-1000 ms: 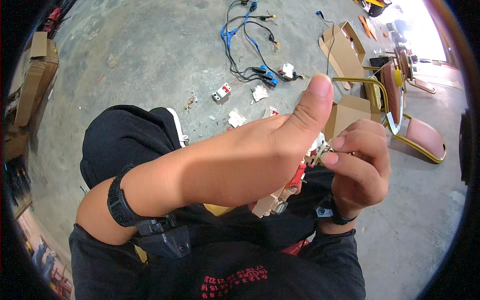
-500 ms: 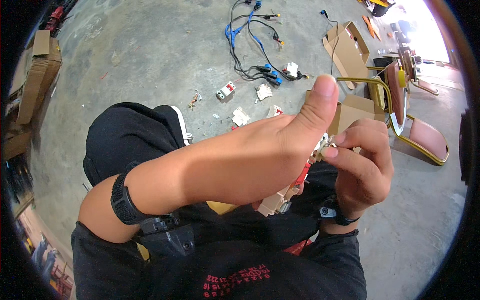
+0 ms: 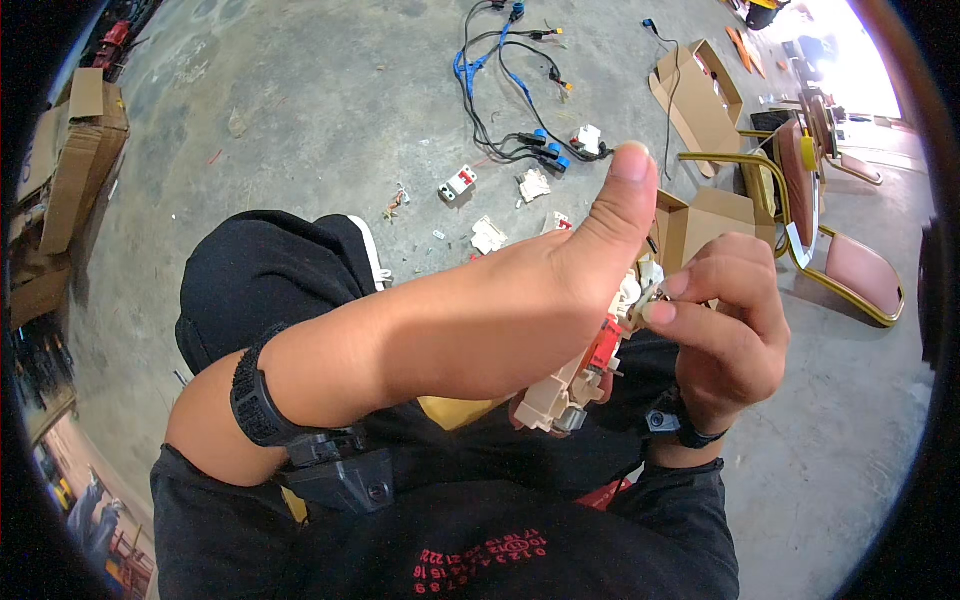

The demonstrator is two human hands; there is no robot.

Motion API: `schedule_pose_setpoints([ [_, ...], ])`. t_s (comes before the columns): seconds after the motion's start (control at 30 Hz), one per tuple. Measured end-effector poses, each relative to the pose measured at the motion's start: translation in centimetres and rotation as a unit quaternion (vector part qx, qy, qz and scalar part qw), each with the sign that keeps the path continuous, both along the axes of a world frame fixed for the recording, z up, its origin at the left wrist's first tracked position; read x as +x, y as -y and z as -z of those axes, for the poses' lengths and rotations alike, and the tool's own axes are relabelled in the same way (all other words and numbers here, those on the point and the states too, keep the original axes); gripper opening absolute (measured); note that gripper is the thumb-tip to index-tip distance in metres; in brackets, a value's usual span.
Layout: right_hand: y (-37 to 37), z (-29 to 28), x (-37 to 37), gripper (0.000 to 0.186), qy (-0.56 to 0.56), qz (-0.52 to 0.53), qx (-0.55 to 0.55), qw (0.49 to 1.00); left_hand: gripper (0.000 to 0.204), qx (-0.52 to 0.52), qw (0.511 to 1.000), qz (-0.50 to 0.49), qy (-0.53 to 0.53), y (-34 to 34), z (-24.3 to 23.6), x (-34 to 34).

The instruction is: Disassembling and inspecting an electrical distribution component or circuit breaker assembly.

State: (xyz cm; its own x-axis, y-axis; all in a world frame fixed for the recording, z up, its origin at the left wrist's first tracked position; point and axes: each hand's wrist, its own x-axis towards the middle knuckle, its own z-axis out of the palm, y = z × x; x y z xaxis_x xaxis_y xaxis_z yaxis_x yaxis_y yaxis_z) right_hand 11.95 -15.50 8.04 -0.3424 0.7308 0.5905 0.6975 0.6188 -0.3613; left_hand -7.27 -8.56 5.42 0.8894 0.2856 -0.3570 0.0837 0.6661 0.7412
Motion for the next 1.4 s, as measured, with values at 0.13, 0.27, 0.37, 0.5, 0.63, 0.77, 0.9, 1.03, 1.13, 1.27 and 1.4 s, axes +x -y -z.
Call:
schedule_pose_setpoints([
  [0.13, 0.0, -0.1, -0.1, 0.023, 0.001, -0.006, -0.002, 1.0, 0.093, -0.002, 1.0, 0.001, 0.012, -0.3, -0.3, -0.2],
  [0.27, 0.0, -0.1, -0.2, 0.024, 0.004, -0.006, -0.001, 1.0, 0.091, -0.014, 0.999, 0.03, 0.0, -0.2, 0.2, -0.2],
  [0.37, 0.1, -0.1, -0.3, 0.025, 0.004, 0.001, -0.003, 1.0, 0.091, -0.032, 0.999, 0.03, -0.003, -0.1, -0.1, -0.1],
  [0.5, 0.2, -0.2, -0.4, 0.023, 0.016, 0.018, -0.004, 1.0, 0.091, 0.028, 0.999, 0.019, 0.013, -0.1, 0.7, 0.0],
  [0.63, 0.4, -0.4, -0.8, 0.023, 0.013, 0.035, -0.006, 0.999, 0.093, 0.031, 0.999, -0.002, 0.005, 0.0, -0.1, -0.3],
  [0.77, 0.4, -0.4, -0.6, 0.023, 0.021, 0.039, -0.011, 0.999, 0.094, 0.033, 0.999, -0.009, 0.017, 0.0, 0.1, 0.1],
  [0.9, 0.3, -0.4, -0.6, 0.023, 0.021, 0.038, -0.017, 0.999, 0.094, 0.051, 0.998, -0.021, 0.016, 0.0, 0.2, 0.1],
  [1.03, 0.4, -0.5, -0.5, 0.023, 0.022, 0.046, -0.028, 0.998, 0.094, 0.042, 0.999, 0.001, 0.011, -0.3, 0.1, 0.3],
  [1.13, 0.3, -0.6, -0.9, 0.023, 0.006, 0.043, -0.026, 0.999, 0.095, 0.046, 0.999, -0.004, 0.008, -0.1, -0.4, -0.2],
  [1.27, 0.5, -0.5, -0.8, 0.024, 0.022, 0.053, -0.028, 0.998, 0.096, 0.053, 0.999, 0.002, 0.005, -0.2, -0.1, 0.0],
  [1.4, 0.8, -0.8, -1.4, 0.024, 0.016, 0.06, -0.031, 0.998, 0.097, 0.094, 0.996, 0.013, -0.002, -0.2, 0.0, -0.2],
])
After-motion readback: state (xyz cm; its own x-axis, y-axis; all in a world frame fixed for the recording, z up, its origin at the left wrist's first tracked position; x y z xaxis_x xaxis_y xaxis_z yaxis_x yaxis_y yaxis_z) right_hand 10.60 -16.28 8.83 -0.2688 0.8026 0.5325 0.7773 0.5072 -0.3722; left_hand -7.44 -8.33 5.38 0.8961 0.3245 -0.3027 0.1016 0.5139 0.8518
